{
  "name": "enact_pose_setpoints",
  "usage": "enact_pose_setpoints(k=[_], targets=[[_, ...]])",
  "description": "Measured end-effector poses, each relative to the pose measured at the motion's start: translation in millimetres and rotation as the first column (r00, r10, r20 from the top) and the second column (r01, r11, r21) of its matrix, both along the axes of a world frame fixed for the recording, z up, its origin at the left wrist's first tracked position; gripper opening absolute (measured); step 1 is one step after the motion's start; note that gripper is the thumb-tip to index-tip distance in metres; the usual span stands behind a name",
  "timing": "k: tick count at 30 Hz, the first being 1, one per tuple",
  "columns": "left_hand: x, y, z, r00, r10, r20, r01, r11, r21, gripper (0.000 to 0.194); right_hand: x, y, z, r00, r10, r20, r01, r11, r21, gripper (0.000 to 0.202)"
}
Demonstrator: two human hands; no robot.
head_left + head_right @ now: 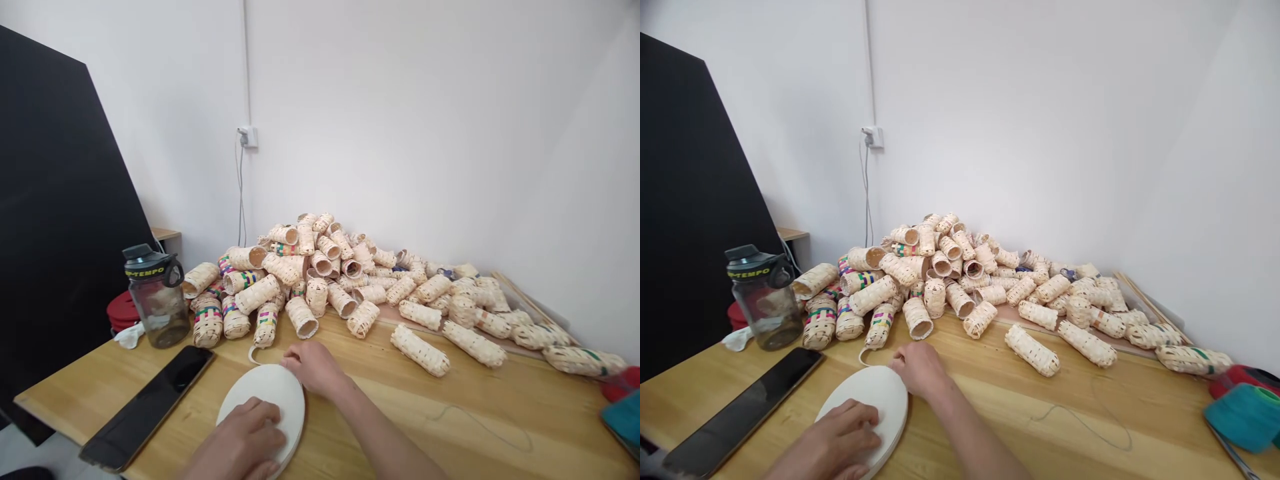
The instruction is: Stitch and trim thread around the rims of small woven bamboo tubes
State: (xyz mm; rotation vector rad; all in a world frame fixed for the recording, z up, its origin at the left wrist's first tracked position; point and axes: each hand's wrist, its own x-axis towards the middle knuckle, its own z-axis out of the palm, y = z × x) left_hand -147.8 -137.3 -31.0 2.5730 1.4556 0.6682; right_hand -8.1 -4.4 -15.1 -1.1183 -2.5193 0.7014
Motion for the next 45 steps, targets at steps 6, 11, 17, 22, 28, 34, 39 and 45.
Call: enact_pose_setpoints(k=[6,11,17,22,28,34,39,45], targets=[[-2,7,-36.2,0.999,0.036,0.025,-0.037,0.999,0.021,0.017,4,2,-19.3,0.994,-0.112,-0.021,0.111,0.993,-0.034,0.017],[7,6,-25.9,0.992,0.124,0.019,-0.122,0.99,-0.072,0.013,24,-3,-19.4,0.987,-0.143,-0.074,0.138,0.988,-0.069,0.02],[21,2,-11.2,0.971,0.228,0.071,-0.223,0.972,-0.076,0.011,8,-10,-12.2,0.987,-0.061,-0.151,0.033,0.982,-0.185,0.015],[15,8,-23.1,0.976,0.191,0.105,-0.191,0.982,-0.009,0.015,11,-6,-23.4,0.977,-0.094,-0.189,0.023,0.938,-0.347,0.01],[11,8,-24.3,0.969,0.214,0.126,-0.21,0.977,-0.04,0.018,45,-16,-21.3,0.916,-0.208,-0.341,0.048,0.905,-0.422,0.01],[35,20,4.1,0.917,0.103,0.386,0.009,0.961,-0.278,0.029,90,-63,4.5,0.897,-0.197,-0.397,0.09,0.958,-0.272,0.025],[83,44,22.8,0.699,0.278,0.66,0.214,0.799,-0.562,0.045,108,-85,10.4,0.943,-0.124,-0.309,0.15,0.987,0.063,0.014],[122,72,21.7,0.576,0.242,0.781,0.499,0.653,-0.57,0.042,137,-90,5.8,0.93,-0.22,-0.293,0.254,0.963,0.085,0.007]])
